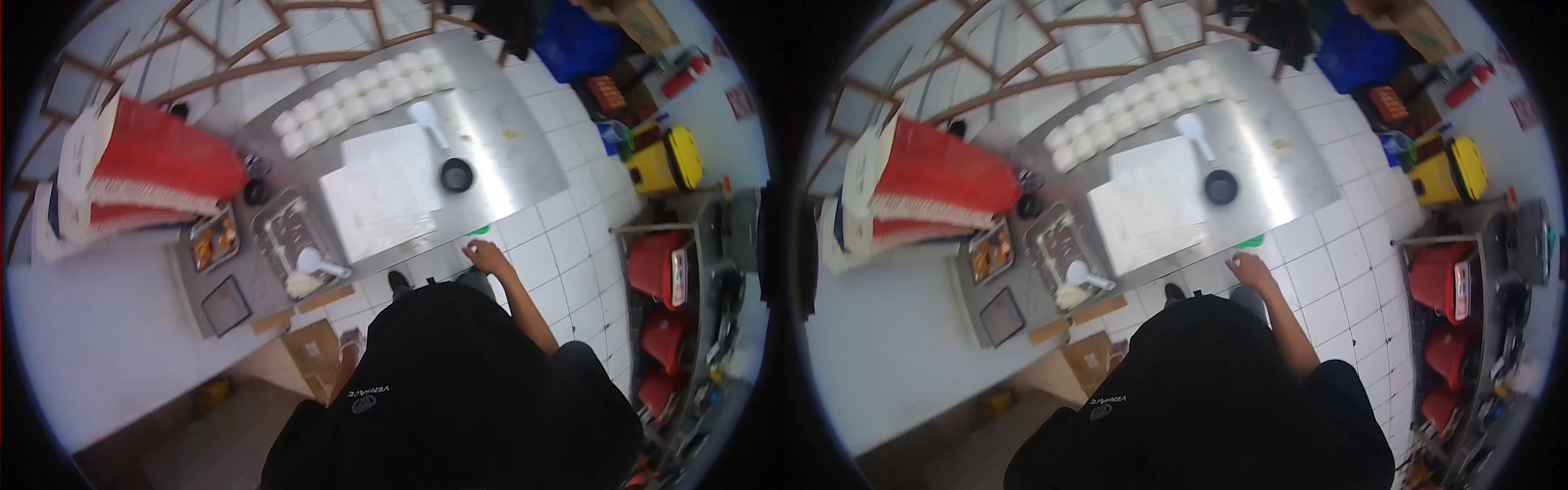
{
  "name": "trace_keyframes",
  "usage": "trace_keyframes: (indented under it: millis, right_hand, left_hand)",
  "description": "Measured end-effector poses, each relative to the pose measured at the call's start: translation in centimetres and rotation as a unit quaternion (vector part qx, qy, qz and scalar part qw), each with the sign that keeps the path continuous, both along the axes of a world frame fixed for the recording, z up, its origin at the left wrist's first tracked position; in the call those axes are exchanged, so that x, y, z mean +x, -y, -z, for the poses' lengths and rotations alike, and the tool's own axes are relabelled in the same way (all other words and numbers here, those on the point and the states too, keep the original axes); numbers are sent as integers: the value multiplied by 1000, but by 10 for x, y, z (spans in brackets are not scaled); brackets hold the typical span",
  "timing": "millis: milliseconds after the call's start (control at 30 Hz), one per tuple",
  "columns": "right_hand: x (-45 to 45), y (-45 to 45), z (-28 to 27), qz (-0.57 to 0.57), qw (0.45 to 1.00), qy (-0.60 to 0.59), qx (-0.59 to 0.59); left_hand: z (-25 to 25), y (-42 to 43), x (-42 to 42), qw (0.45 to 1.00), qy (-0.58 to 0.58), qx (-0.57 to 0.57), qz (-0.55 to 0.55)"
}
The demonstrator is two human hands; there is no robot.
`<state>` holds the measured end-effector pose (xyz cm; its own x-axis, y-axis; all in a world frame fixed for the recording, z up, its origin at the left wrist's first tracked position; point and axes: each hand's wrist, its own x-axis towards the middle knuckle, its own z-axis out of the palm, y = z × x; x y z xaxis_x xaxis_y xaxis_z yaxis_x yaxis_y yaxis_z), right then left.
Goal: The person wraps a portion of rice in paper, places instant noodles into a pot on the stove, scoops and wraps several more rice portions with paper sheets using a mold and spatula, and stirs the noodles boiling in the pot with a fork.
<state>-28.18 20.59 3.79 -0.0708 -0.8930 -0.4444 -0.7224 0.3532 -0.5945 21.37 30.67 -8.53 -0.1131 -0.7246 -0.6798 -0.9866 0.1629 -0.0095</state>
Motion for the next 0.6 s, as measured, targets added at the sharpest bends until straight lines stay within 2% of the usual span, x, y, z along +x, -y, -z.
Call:
trace_keyframes:
  millis: [33, 67, 100, 133, 167, 200, 233, 300, 400, 467, 500, 567, 600]
  right_hand:
    - [-30, -26, 26, 18, 1000, -23, 6]
    - [-59, -53, 42, 57, 998, 17, 35]
    - [-86, -79, 61, 69, 996, -4, 54]
    - [-112, -101, 42, 108, 987, 31, 116]
    - [-138, -119, 28, 89, 990, 7, 113]
    - [-163, -147, 23, 142, 986, 13, 84]
    - [-190, -174, 28, 191, 977, 13, 92]
    - [-242, -213, -1, 262, 955, -8, 137]
    - [-309, -267, -28, 374, 921, -69, 79]
    - [-352, -297, -49, 487, 867, 92, 43]
    - [-373, -315, -34, 502, 859, 90, 33]
    - [-409, -354, -3, 494, 864, -72, -60]
    - [-423, -369, 6, 512, 854, -79, -52]
  left_hand:
    - [6, -7, -13, 997, -54, 33, -34]
    - [10, -11, -30, 993, -93, 64, -42]
    - [21, -6, -49, 989, -118, 89, -19]
    - [28, 2, -74, 984, -137, 111, 9]
    - [36, 16, -104, 979, -151, 127, 50]
    - [41, 35, -138, 972, -161, 142, 91]
    - [47, 53, -176, 965, -168, 150, 132]
    - [57, 92, -266, 947, -190, 162, 202]
    - [80, 127, -409, 915, -278, 156, 248]
    - [93, 141, -505, 873, -394, 172, 230]
    - [87, 139, -553, 851, -445, 183, 210]
    - [49, 119, -628, 878, -397, 156, 218]
    - [28, 108, -666, 906, -347, 128, 205]
